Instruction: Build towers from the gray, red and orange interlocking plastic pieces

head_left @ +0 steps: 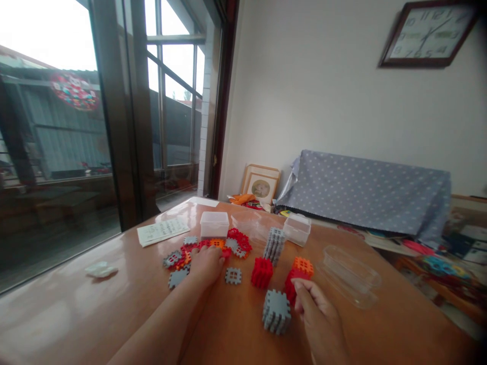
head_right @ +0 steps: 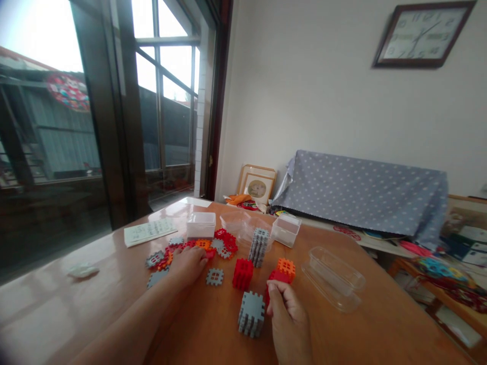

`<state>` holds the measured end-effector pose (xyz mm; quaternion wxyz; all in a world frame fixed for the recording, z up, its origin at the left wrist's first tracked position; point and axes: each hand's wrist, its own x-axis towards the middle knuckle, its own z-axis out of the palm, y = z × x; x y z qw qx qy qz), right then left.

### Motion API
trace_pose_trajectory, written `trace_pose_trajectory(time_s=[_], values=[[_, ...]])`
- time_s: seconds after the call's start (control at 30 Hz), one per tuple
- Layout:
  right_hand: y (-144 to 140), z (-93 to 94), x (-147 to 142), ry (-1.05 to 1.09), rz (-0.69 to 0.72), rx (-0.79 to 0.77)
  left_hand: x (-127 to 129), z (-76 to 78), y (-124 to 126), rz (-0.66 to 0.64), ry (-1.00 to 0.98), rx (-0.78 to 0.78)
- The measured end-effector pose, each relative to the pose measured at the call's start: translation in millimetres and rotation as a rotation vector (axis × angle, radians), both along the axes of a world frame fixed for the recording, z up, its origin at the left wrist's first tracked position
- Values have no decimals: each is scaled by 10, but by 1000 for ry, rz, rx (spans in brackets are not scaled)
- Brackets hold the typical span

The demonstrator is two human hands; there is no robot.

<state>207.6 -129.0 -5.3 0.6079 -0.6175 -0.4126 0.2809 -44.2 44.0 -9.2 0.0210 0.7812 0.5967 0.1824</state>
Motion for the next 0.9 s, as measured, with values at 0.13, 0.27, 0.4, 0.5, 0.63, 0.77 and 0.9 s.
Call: trace_pose_trajectory(time_s=[0.13, 0.27, 0.4, 0.5, 0.63, 0.77, 0.9], values=[[-11, 30, 1, 9, -20, 12, -14, 74, 7, 19, -17, 22], [-36, 85, 27, 24, -74, 45, 6, 171, 6, 33, -158, 55], [-48, 103, 30, 25, -55, 39, 162, 250, -156, -147, -777, -146], [-33, 82, -25, -26, 10, 48, 334, 295, -388, -388, -1150, -514], [-3, 7, -110, -98, 48, 126, 495, 354, -654, -501, -1283, -773], [-10, -66, -80, -323, 67, 135, 550, 433, -793, -519, -1366, -927], [-25, -69, -10, -473, 65, 139, 574, 494, -881, -558, -1417, -1033]])
